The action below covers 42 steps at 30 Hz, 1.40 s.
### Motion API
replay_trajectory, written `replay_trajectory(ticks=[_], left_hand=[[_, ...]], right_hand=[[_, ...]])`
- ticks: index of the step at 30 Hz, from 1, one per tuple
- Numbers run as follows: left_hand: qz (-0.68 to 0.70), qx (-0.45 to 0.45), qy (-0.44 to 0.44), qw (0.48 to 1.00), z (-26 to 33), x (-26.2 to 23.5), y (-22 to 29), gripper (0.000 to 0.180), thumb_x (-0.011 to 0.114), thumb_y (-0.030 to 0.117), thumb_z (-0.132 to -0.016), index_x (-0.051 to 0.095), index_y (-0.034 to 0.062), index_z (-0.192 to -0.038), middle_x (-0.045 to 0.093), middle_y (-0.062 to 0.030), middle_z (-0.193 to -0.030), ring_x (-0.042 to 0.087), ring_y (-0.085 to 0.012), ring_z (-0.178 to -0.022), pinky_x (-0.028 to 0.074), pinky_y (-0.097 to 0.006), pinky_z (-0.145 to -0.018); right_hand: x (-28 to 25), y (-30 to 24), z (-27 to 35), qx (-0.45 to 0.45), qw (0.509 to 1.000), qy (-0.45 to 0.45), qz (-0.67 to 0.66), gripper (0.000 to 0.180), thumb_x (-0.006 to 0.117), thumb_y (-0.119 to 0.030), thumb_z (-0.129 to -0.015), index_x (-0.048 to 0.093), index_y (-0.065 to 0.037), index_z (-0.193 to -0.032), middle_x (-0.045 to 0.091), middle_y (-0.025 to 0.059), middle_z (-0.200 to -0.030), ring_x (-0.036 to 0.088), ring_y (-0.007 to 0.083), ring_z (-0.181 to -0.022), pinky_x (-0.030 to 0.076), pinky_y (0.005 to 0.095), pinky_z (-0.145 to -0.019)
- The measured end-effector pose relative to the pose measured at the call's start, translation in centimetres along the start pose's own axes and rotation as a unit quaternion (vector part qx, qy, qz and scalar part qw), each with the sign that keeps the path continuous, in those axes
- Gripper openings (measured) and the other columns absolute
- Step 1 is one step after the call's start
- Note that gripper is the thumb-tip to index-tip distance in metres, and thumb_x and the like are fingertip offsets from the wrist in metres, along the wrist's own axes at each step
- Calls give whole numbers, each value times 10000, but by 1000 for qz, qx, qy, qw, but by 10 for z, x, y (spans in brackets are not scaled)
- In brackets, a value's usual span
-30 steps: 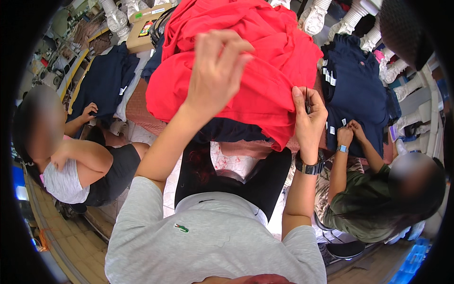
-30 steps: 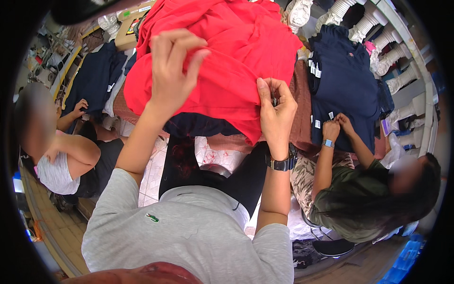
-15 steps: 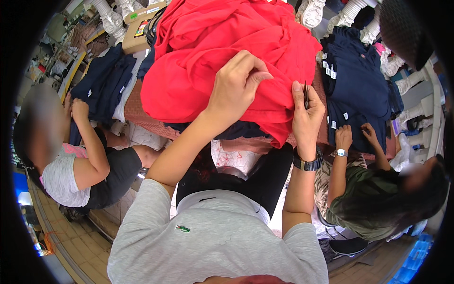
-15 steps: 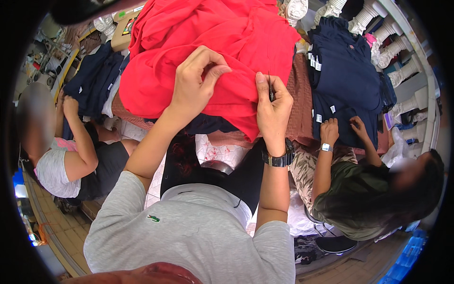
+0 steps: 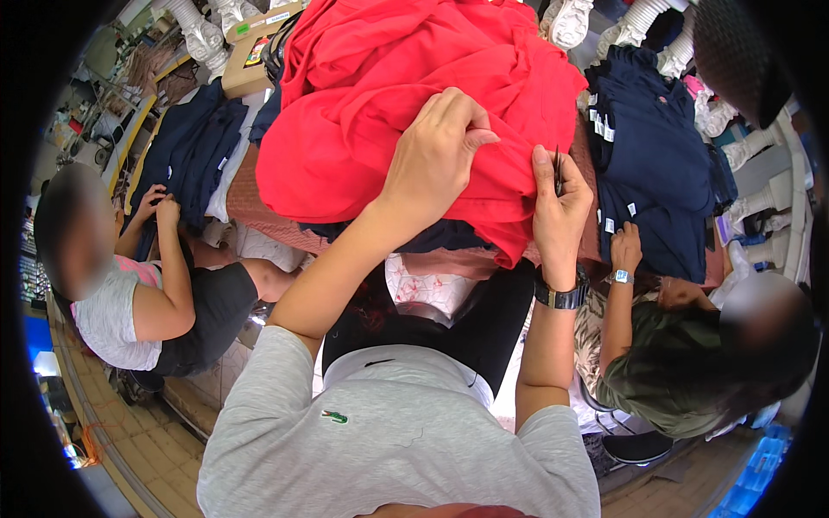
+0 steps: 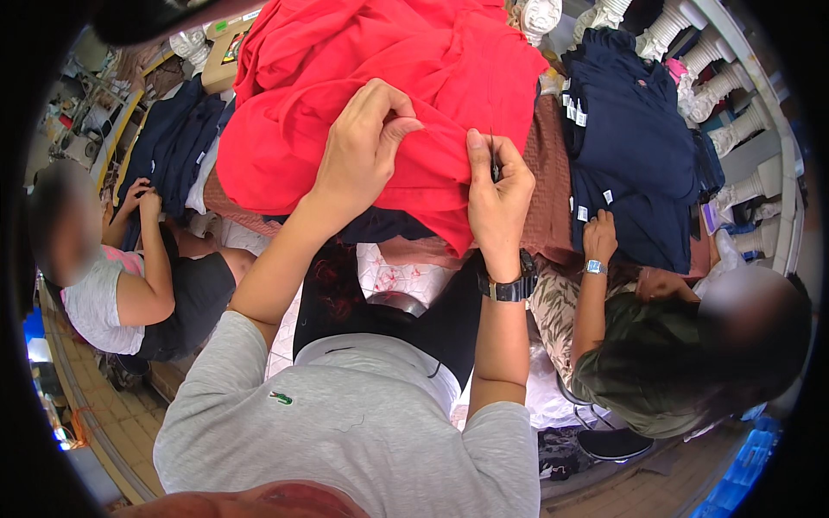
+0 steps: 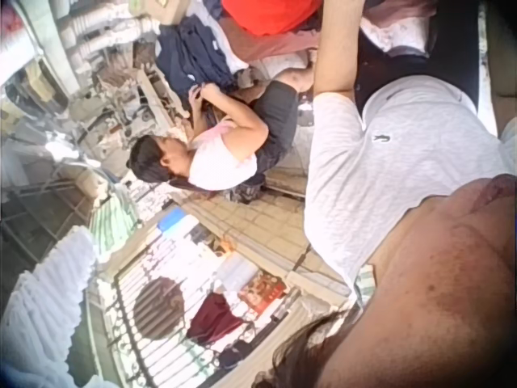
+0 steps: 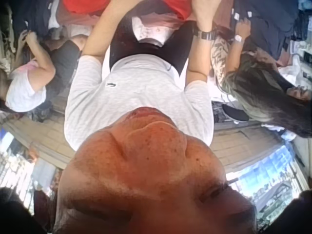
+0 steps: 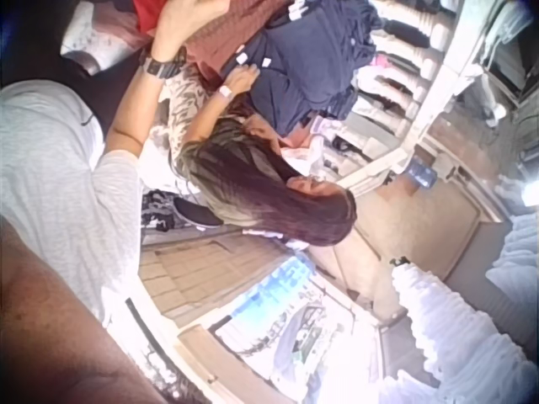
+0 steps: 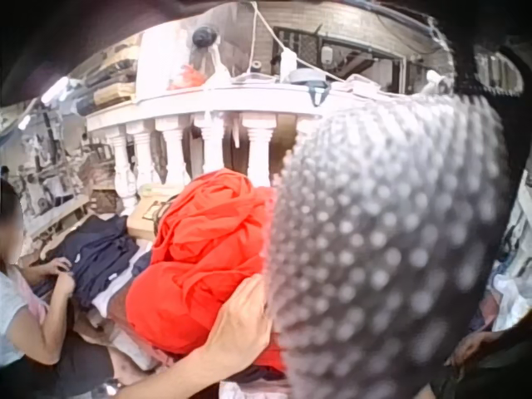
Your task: The person uses small scissors to trim loose threads and tags from a red garment. They repeatedly lift and turn the fabric to access different areas, cutting away excess material while seated on the floor.
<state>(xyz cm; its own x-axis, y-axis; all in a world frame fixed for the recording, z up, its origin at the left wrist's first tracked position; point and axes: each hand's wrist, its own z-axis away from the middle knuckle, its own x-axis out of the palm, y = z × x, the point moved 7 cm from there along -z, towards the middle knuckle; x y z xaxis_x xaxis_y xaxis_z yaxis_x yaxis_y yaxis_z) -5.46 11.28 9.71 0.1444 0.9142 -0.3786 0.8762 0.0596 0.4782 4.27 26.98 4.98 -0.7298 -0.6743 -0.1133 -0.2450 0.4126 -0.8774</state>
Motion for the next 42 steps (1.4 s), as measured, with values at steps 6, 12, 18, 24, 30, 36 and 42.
replay_trajectory(ticks=[6, 12, 18, 24, 30, 36, 42], left_hand=[[28, 15, -25, 999, 1, -4, 4, 174, 739, 59, -841, 627, 17, -968, 577, -82, -847, 606, -271, -801, 510, -360, -705], [-75, 54, -16, 996, 1, 3, 12, 164, 726, 38, -850, 613, 10, -965, 565, -90, -862, 595, -280, -771, 503, -375, -677], [32, -19, -20, 999, 0, -5, -3, 119, 700, 8, -865, 598, -10, -924, 563, -106, -870, 604, -278, -779, 499, -360, -666], [-21, 29, -31, 999, 1, -8, 8, 79, 703, 25, -847, 660, 37, -911, 577, -76, -884, 631, -270, -812, 518, -395, -674], [-99, 110, -82, 986, -8, -6, 16, 112, 734, 33, -818, 716, 69, -922, 585, -41, -868, 645, -215, -751, 526, -352, -623], [-110, 131, -62, 983, -5, 0, 10, 169, 709, 49, -821, 567, 26, -911, 556, -90, -928, 609, -275, -843, 520, -387, -688], [76, 54, -76, 993, 2, -1, -11, 230, 675, 7, -857, 502, 2, -1007, 543, -142, -971, 585, -331, -909, 500, -409, -771]], right_hand=[[1, -2, -1, 4, 1000, 7, -6, 271, 663, -220, -1004, 682, 39, -927, 586, -37, -753, 443, 32, -725, 387, 218, -636], [0, 0, 1, 14, 1000, 6, 6, 260, 681, -223, -991, 690, 30, -934, 609, -24, -760, 459, 32, -723, 393, 220, -627], [-2, -51, 2, -72, 984, 33, 162, 219, 760, -197, -903, 697, 1, -973, 622, 34, -809, 546, 118, -684, 429, 261, -618], [25, -65, -11, -156, 954, -50, 250, 169, 725, -101, -873, 661, 21, -972, 651, 165, -894, 657, 322, -777, 499, 411, -690], [25, -26, -22, -6, 996, -77, 46, 137, 677, -108, -953, 634, 20, -928, 623, 75, -762, 561, 117, -695, 425, 282, -626], [29, -10, -22, 64, 990, -100, -82, 132, 635, -128, -1008, 635, -19, -934, 539, -58, -755, 438, 26, -679, 356, 221, -592], [29, -8, -20, 78, 988, -87, -98, 120, 639, -129, -1008, 637, -28, -943, 531, -72, -763, 431, 13, -683, 346, 202, -599]])
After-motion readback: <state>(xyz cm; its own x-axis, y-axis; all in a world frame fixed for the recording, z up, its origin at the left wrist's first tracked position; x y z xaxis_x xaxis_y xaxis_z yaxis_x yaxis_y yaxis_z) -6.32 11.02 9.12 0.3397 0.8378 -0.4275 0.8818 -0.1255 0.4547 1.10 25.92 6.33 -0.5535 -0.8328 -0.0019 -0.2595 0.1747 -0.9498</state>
